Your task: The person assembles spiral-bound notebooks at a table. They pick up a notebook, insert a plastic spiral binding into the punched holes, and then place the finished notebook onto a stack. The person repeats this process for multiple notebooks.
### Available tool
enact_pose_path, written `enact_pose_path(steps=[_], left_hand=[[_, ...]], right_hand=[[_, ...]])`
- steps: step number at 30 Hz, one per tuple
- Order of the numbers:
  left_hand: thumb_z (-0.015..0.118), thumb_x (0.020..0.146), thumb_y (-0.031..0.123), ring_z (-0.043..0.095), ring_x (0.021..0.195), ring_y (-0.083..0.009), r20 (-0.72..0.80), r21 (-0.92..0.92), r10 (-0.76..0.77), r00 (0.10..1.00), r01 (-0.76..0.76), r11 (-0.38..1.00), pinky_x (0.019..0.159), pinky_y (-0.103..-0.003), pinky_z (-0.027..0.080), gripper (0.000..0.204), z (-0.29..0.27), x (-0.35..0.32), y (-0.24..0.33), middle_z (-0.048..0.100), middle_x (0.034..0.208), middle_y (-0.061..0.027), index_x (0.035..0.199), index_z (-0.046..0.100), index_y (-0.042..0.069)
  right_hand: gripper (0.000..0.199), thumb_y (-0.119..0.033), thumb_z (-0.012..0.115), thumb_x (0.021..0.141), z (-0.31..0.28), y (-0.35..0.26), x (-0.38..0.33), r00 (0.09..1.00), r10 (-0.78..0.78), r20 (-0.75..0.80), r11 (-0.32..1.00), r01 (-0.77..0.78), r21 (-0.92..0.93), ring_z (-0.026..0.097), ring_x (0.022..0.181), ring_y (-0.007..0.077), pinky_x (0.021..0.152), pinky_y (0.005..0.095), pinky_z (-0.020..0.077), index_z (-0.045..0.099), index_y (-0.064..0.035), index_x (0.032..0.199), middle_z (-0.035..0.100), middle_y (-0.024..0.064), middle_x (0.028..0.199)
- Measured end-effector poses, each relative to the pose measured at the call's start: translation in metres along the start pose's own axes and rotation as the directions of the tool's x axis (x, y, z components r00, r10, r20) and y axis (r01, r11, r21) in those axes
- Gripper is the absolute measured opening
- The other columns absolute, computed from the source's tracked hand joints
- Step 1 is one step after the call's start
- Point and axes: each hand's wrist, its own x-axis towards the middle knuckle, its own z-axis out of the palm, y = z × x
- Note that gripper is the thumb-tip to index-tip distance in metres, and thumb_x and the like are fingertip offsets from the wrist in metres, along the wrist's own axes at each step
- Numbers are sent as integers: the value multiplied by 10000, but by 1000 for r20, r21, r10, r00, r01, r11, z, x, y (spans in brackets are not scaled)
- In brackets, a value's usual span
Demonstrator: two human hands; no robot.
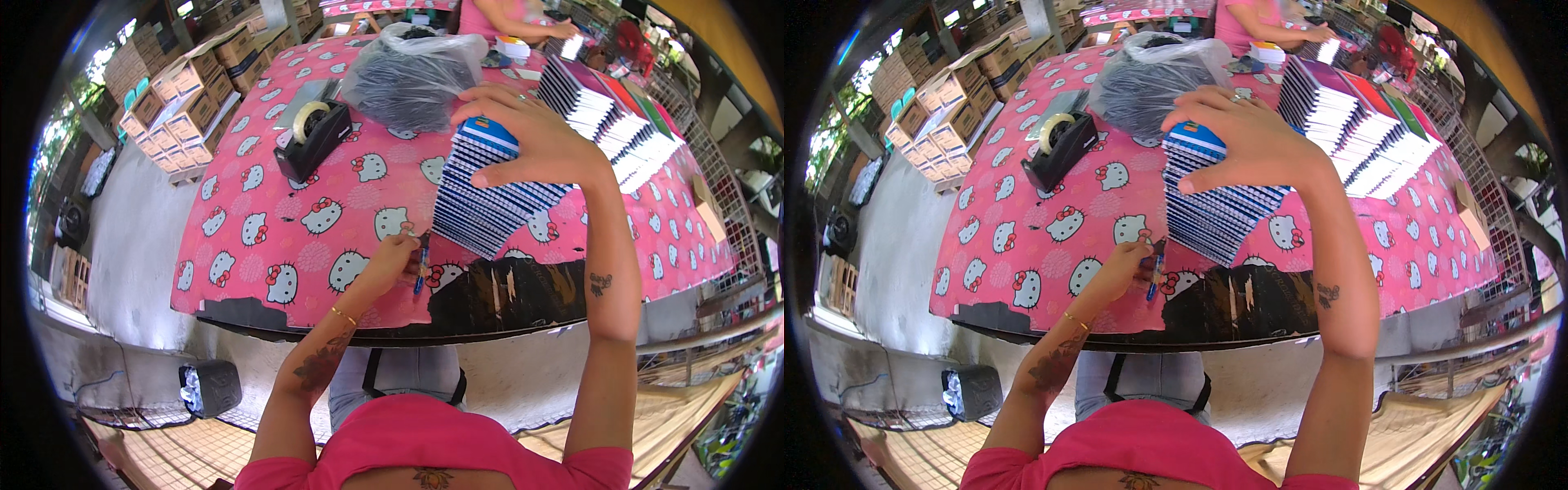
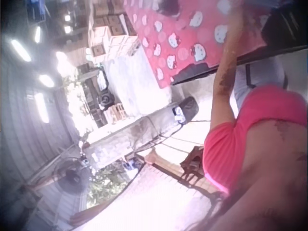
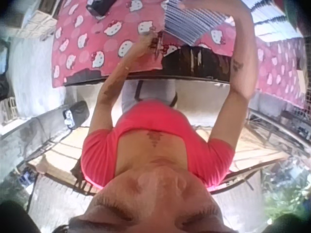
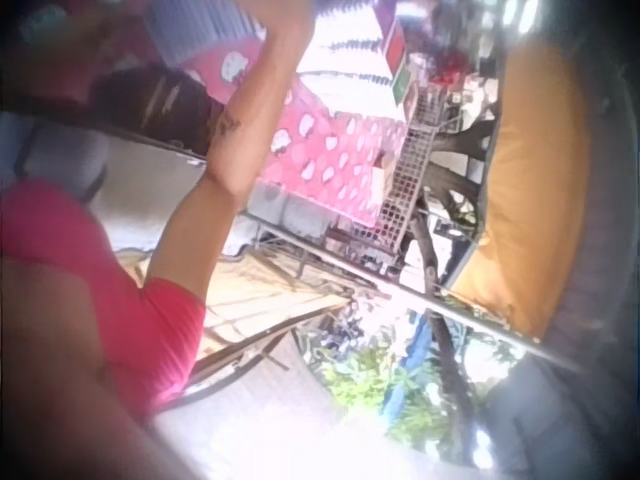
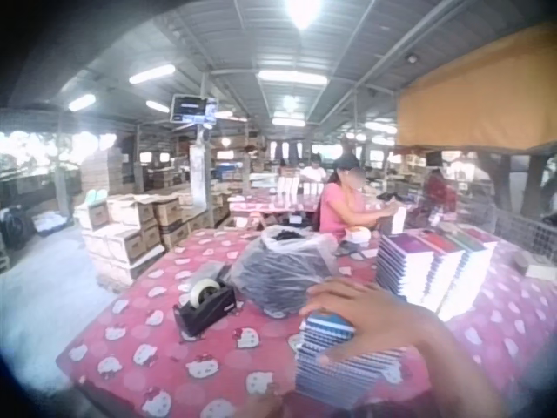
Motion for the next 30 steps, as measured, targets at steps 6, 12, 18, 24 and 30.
enact_pose_path(steps=[6, 12, 18, 24, 30], left_hand=[[483, 934, 213, 681, 717, -256, 25, -123, -13, 1000, 16, 992, 602, -378, 579, 235, 10, -6, 4, 608, 879, -128, 978, 516, -15], [472, 931, 206, 687, 707, -256, -1, -92, 38, 999, -38, 995, 576, -366, 576, 227, 6, 6, -7, 613, 833, -113, 990, 509, -10], [478, 935, 215, 658, 717, -233, -8, -91, 10, 1000, -11, 996, 634, -375, 558, 228, 12, -2, -1, 633, 885, -138, 988, 516, -3], [466, 930, 187, 666, 667, -226, -26, -106, 62, 998, -64, 992, 543, -332, 549, 209, 15, 0, -1, 631, 824, -130, 927, 522, -15], [474, 939, 217, 651, 687, -191, -55, -2, 30, 998, -31, 1000, 596, -332, 530, 237, 15, 7, -2, 626, 793, -99, 932, 541, -10]], right_hand=[[671, -526, 730, 703, 2, 4, -1, 1000, -26, -10, 1000, 26, -17, 397, 1332, 319, 1041, 483, 318, 550, -185, 1253, 433, 107, 1431], [646, -496, 730, 719, 2, 3, -1, 999, -37, -13, 999, 37, -21, 412, 1324, 305, 1027, 445, 352, 549, -175, 1250, 443, 105, 1423], [664, -521, 739, 686, 4, 5, -3, 999, -25, -38, 999, 27, 42, 418, 1306, 284, 1046, 484, 312, 562, -201, 1240, 475, 53, 1368], [672, -527, 738, 670, 6, 4, -3, 998, -14, -55, 999, 16, 51, 422, 1296, 268, 1058, 502, 293, 569, -210, 1237, 488, 32, 1344], [675, -522, 731, 668, 4, 3, -5, 999, -7, -54, 999, 9, 46, 417, 1299, 263, 1051, 496, 301, 568, -203, 1239, 495, 29, 1337]])
